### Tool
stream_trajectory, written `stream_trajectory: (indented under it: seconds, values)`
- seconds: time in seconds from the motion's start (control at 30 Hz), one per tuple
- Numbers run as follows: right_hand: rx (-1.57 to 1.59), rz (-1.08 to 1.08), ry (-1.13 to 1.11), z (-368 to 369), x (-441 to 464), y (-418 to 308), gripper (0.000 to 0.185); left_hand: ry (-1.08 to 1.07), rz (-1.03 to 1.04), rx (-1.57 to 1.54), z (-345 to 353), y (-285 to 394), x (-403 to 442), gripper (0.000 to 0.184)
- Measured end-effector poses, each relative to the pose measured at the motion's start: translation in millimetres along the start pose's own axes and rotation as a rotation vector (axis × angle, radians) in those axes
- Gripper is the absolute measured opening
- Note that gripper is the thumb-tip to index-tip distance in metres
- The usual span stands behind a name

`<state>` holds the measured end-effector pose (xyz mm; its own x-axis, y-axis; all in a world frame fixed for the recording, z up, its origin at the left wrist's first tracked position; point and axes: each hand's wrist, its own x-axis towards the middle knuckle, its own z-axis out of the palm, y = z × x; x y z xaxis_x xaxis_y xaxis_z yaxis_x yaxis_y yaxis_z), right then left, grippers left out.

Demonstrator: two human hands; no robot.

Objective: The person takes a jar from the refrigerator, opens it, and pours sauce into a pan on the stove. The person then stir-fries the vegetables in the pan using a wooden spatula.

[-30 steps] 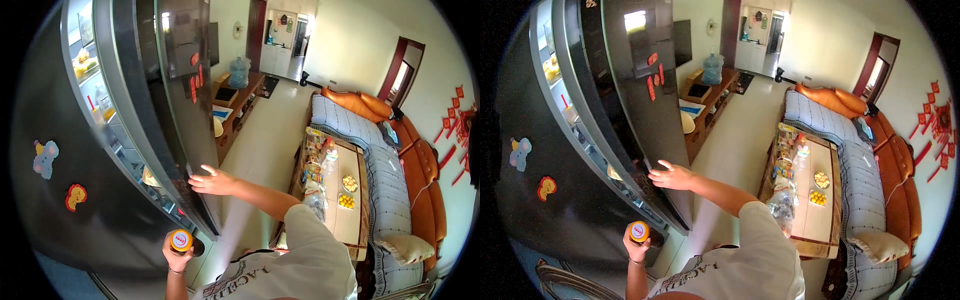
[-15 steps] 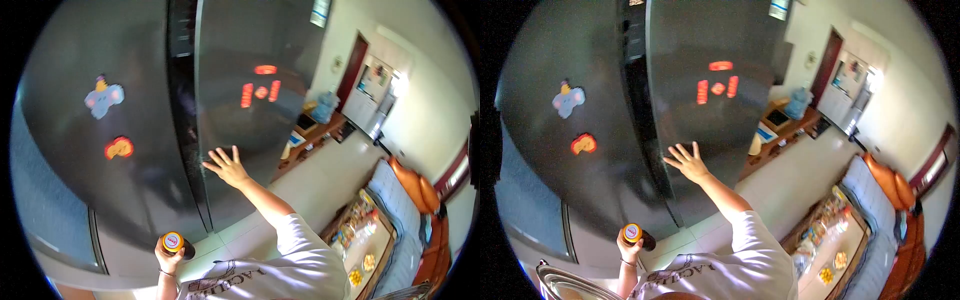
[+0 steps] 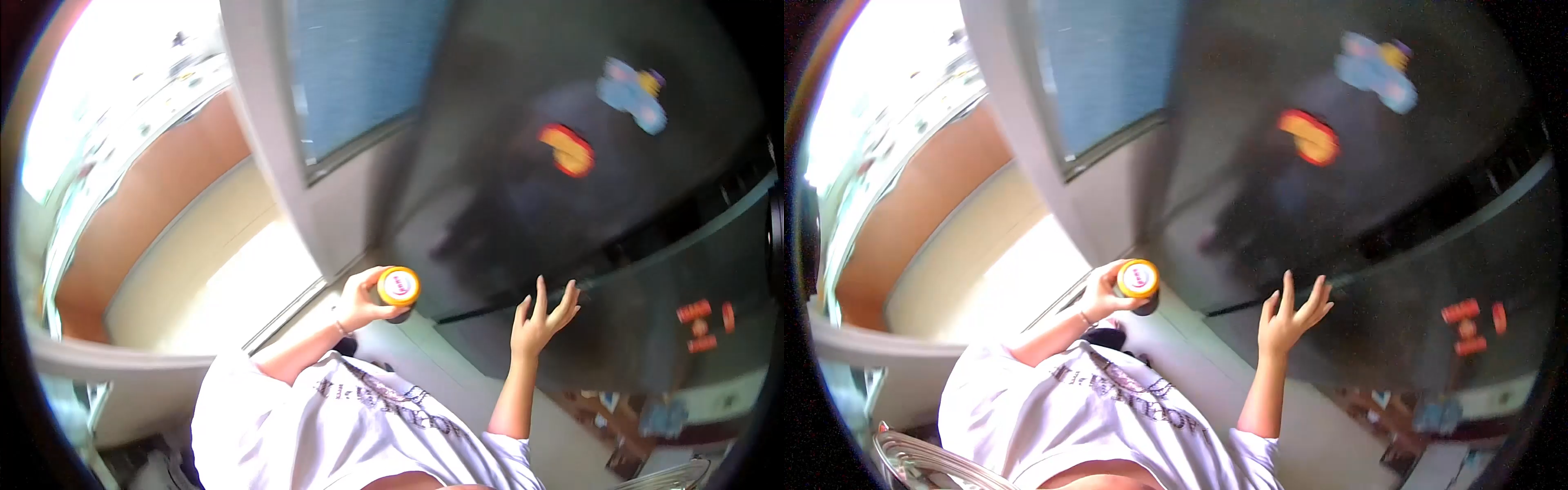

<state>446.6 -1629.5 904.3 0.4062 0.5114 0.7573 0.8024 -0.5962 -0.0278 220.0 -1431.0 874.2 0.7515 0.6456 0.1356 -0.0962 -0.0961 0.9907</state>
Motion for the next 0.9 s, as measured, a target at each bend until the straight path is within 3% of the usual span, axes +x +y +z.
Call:
stream_trajectory:
  seconds: [0.07, 0.13, 0.23, 0.27, 0.33, 0.43, 0.53, 0.67, 0.83, 0.9]
  values:
    - [0.251, -0.151, -0.032, 16, 18, -27, 0.031, 0.116, 0.014, -0.077, 4, 7, -2, 0.053]
    - [0.475, -0.328, -0.131, 32, 35, -82, 0.029, 0.213, 0.035, -0.027, -25, 5, -3, 0.054]
    - [0.803, -0.574, -0.194, 49, 58, -223, 0.03, 0.442, 0.123, 0.168, -127, 3, -25, 0.051]
    - [0.867, -0.666, -0.227, 45, 68, -223, 0.032, 0.524, 0.164, 0.226, -116, 10, -25, 0.05]
    - [1.108, -0.622, -0.423, 62, 65, -322, 0.043, 0.62, 0.148, 0.214, -188, 6, -39, 0.047]
    - [1.08, -0.777, -0.405, 71, 88, -426, 0.066, 0.792, 0.228, 0.405, -264, 19, -46, 0.049]
    - [1.111, -0.817, -0.457, 84, 76, -542, 0.067, 0.933, 0.187, 0.592, -352, 11, -73, 0.049]
    - [1.021, -0.895, -0.465, 101, 102, -632, 0.064, 1.014, 0.227, 0.909, -427, 12, -70, 0.045]
    - [1.169, -0.956, -0.406, 113, 128, -723, 0.048, 1.14, 0.235, 0.821, -493, 23, -71, 0.042]
    - [1.23, -0.962, -0.437, 134, 139, -757, 0.043, 1.167, 0.18, 0.721, -520, 17, -62, 0.062]
